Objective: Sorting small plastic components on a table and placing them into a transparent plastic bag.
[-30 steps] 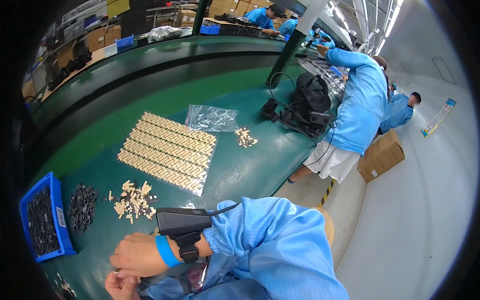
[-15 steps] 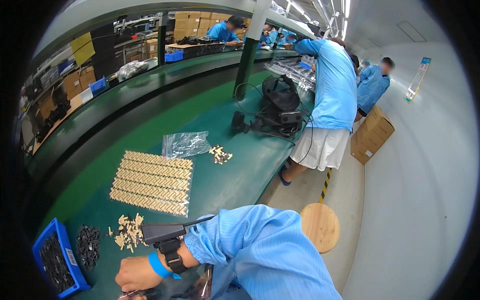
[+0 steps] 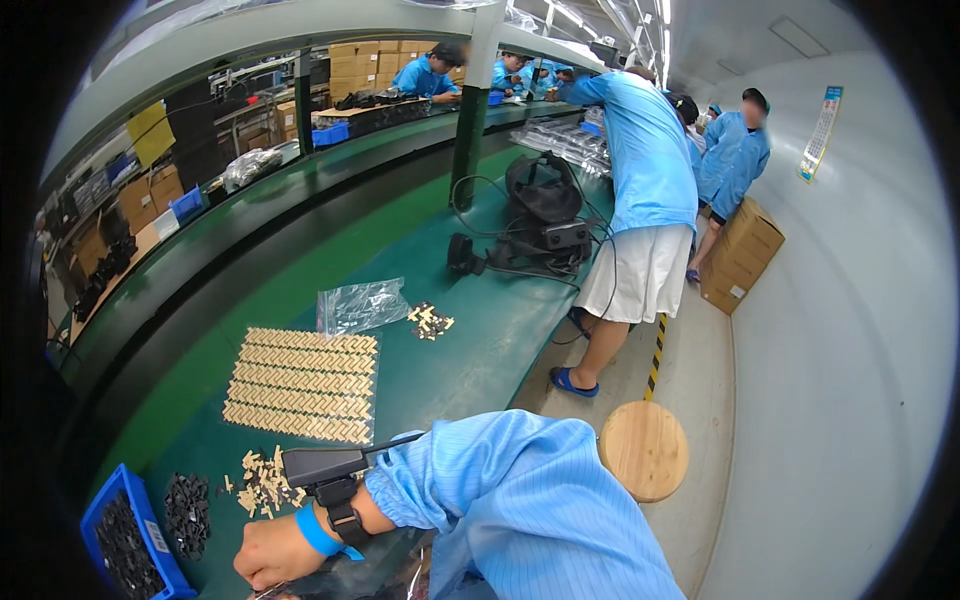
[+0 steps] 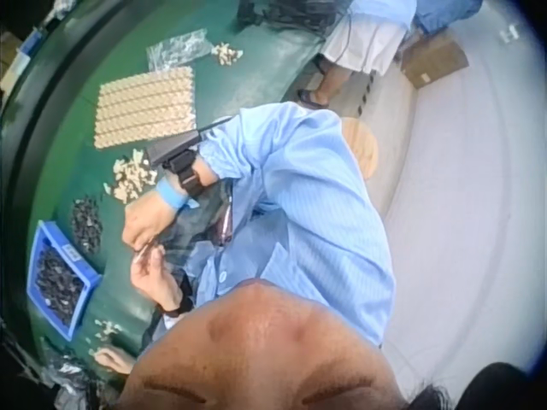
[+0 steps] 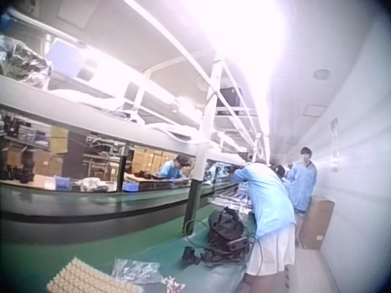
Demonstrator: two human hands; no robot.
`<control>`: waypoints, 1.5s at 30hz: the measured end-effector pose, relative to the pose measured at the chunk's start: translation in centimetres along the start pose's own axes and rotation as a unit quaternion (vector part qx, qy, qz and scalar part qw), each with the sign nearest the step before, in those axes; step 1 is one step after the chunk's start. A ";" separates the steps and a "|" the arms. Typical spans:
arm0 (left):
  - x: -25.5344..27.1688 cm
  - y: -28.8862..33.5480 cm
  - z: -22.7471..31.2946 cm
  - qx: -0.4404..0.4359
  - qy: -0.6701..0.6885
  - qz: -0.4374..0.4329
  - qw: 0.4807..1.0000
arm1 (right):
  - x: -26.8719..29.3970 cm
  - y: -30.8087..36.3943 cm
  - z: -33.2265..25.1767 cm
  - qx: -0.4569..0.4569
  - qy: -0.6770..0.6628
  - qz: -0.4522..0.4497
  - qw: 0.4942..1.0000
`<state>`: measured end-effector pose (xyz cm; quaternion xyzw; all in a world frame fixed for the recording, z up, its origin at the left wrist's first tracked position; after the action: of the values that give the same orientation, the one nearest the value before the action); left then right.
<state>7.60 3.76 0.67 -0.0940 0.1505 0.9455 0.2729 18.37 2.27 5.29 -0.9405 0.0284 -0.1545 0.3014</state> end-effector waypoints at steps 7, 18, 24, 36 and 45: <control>-0.5 0.1 0.0 0.000 0.004 -0.005 1.000 | 0.2 0.3 -0.3 0.009 0.057 -0.014 0.998; -1.0 0.4 0.3 0.009 0.010 -0.012 1.000 | 0.0 0.7 -1.1 0.028 0.129 -0.025 0.991; -0.8 0.5 0.3 -0.003 0.019 -0.028 0.999 | 0.4 0.3 -3.5 0.072 0.218 -0.031 0.973; -2.0 2.4 5.2 -0.315 -0.030 0.006 0.948 | 0.2 1.4 -11.5 0.278 0.454 0.028 0.846; -0.5 2.9 -1.4 -0.015 -0.041 -0.147 0.988 | -0.1 2.2 -10.3 0.261 0.473 0.015 0.841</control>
<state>6.60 0.69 0.17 -0.0807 0.1099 0.9003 0.4133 15.18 -5.24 11.87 -0.6390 0.1402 -0.5776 0.4882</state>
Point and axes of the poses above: each hand's wrist, its own y-axis away from the middle knuckle, its own x-axis out of the back of the hand, z = x × y, the point moved 8 cm from there along -y, towards the middle knuckle, and after that the axes turned 12 degrees about z, right-handed, at the moved point
